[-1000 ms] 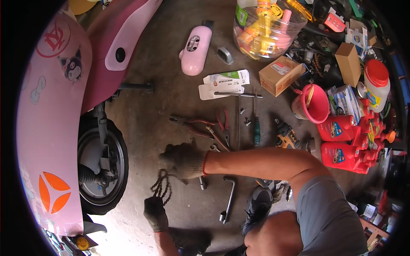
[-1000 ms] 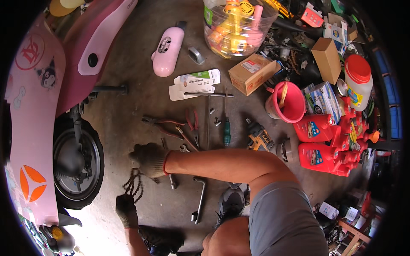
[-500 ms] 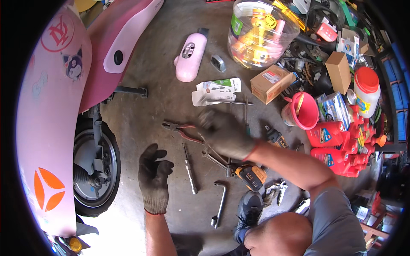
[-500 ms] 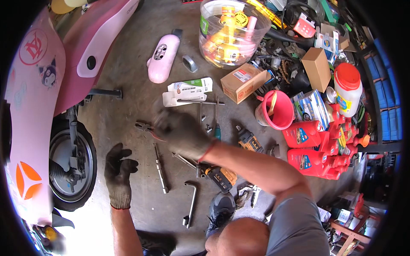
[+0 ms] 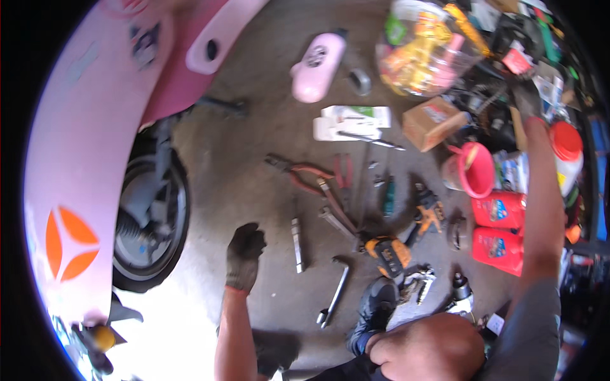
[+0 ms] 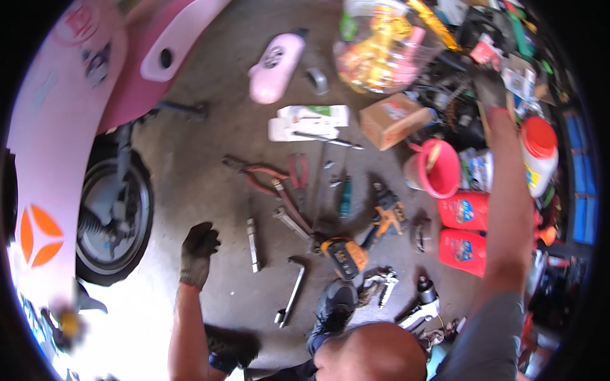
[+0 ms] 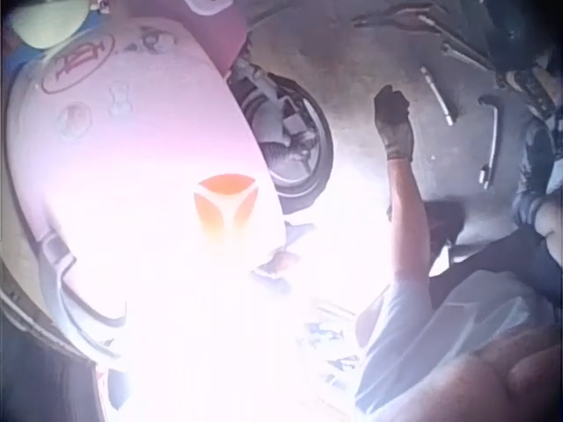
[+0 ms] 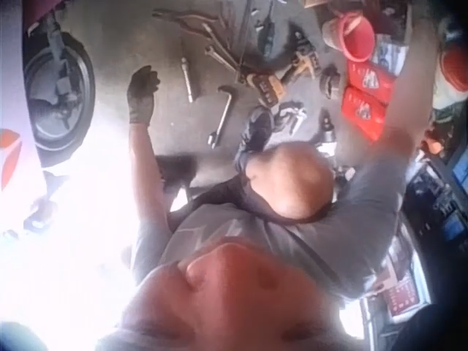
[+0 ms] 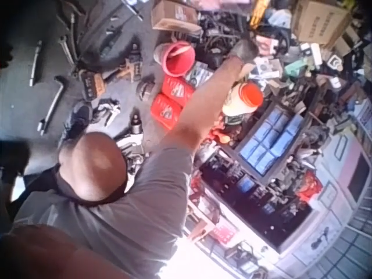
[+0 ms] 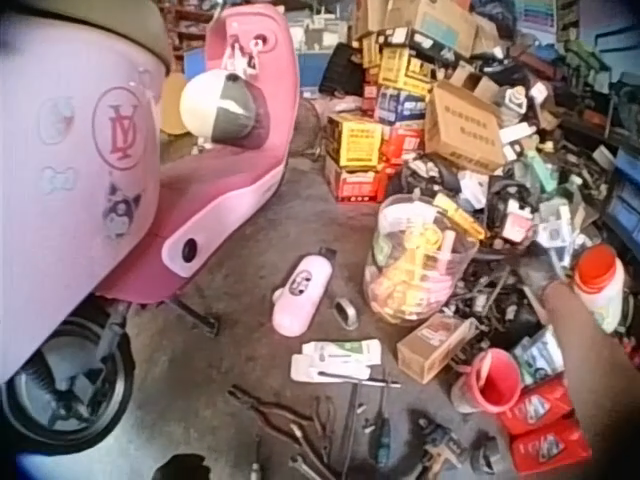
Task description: Replacing or repairing the drive chain on a pink motorcycle in a workshop.
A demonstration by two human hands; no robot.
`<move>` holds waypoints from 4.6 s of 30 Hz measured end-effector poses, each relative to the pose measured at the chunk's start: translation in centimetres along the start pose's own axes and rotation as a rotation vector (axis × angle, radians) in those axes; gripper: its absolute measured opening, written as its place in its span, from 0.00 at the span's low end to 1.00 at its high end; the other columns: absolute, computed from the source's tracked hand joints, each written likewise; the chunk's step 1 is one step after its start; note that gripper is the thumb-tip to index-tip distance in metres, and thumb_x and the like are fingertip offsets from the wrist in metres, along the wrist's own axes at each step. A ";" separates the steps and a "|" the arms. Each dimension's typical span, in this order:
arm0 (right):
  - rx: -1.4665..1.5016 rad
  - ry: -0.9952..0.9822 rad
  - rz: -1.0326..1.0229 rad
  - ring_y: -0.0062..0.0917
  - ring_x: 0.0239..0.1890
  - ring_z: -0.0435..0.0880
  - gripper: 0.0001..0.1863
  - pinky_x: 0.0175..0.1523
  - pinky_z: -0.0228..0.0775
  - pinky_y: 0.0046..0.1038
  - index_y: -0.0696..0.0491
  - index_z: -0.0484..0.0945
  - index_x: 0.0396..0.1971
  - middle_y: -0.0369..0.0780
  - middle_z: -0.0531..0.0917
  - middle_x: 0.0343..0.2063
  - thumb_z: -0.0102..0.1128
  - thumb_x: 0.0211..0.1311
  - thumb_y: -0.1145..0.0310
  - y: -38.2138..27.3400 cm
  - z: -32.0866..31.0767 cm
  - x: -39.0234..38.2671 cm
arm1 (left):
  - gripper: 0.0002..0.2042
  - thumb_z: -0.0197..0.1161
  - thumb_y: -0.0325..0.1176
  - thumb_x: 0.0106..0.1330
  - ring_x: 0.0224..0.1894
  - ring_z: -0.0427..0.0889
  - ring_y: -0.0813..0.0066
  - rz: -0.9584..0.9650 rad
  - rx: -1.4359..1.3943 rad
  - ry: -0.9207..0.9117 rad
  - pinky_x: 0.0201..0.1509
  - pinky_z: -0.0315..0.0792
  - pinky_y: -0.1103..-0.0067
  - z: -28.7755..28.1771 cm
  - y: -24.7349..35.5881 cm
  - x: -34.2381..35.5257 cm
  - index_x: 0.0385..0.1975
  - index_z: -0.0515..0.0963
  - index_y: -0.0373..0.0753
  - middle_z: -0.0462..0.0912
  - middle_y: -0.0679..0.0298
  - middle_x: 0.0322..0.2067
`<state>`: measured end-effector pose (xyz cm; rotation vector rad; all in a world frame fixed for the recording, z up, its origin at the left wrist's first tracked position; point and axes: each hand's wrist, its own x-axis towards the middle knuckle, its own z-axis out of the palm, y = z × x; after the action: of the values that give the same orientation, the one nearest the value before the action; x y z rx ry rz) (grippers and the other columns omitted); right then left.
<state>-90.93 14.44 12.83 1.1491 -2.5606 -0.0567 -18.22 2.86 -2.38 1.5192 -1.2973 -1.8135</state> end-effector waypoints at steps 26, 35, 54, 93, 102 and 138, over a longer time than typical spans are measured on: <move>0.890 -0.298 -0.656 0.41 0.43 0.77 0.12 0.48 0.69 0.37 0.56 0.77 0.35 0.47 0.79 0.38 0.49 0.56 0.67 -48.9 8.2 -17.5 | 0.32 0.58 0.63 0.50 0.54 0.73 0.59 0.336 1.140 0.264 0.56 0.67 0.72 1.7 3.1 23.7 0.45 0.78 0.41 0.77 0.54 0.48; 0.644 -0.144 -0.882 0.38 0.41 0.80 0.12 0.46 0.73 0.36 0.53 0.81 0.32 0.44 0.81 0.35 0.54 0.49 0.64 -55.7 11.5 -15.4 | 0.36 0.53 0.66 0.52 0.53 0.75 0.57 0.367 1.065 0.141 0.55 0.67 0.72 3.1 3.4 24.6 0.46 0.76 0.36 0.77 0.51 0.47; 0.544 -0.461 -0.815 0.37 0.40 0.82 0.15 0.44 0.75 0.36 0.51 0.82 0.34 0.44 0.83 0.36 0.56 0.49 0.60 -56.5 8.3 -15.4 | 0.16 0.46 0.39 0.64 0.36 0.77 0.49 0.698 1.008 0.276 0.40 0.70 0.63 0.8 0.1 20.2 0.30 0.78 0.34 0.79 0.48 0.32; 1.592 -0.574 0.079 0.18 0.30 0.70 0.06 0.37 0.65 0.22 0.56 0.73 0.33 0.33 0.71 0.26 0.53 0.55 0.72 -41.4 8.3 -21.5 | 0.11 0.53 0.35 0.60 0.41 0.80 0.63 0.626 0.740 0.207 0.47 0.72 0.70 4.3 0.6 23.5 0.37 0.78 0.36 0.80 0.58 0.38; 1.082 -0.281 -0.151 0.19 0.28 0.70 0.01 0.36 0.65 0.21 0.55 0.71 0.29 0.36 0.70 0.25 0.50 0.58 0.77 -28.3 10.9 -23.5 | 0.16 0.54 0.41 0.57 0.46 0.77 0.55 0.620 1.329 0.012 0.51 0.71 0.67 5.7 5.6 21.9 0.41 0.79 0.42 0.80 0.56 0.43; 1.063 -0.395 -0.220 0.25 0.37 0.78 0.11 0.44 0.68 0.25 0.57 0.75 0.41 0.39 0.78 0.39 0.54 0.58 0.73 -29.7 -10.9 -37.9 | 0.14 0.52 0.29 0.65 0.49 0.74 0.66 0.827 0.235 0.159 0.51 0.69 0.74 -4.4 7.0 4.2 0.49 0.70 0.34 0.76 0.58 0.46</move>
<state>-42.66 23.30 7.27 1.9001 -2.7970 1.2723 -16.94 -5.38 1.63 0.9590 -1.7490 -1.0202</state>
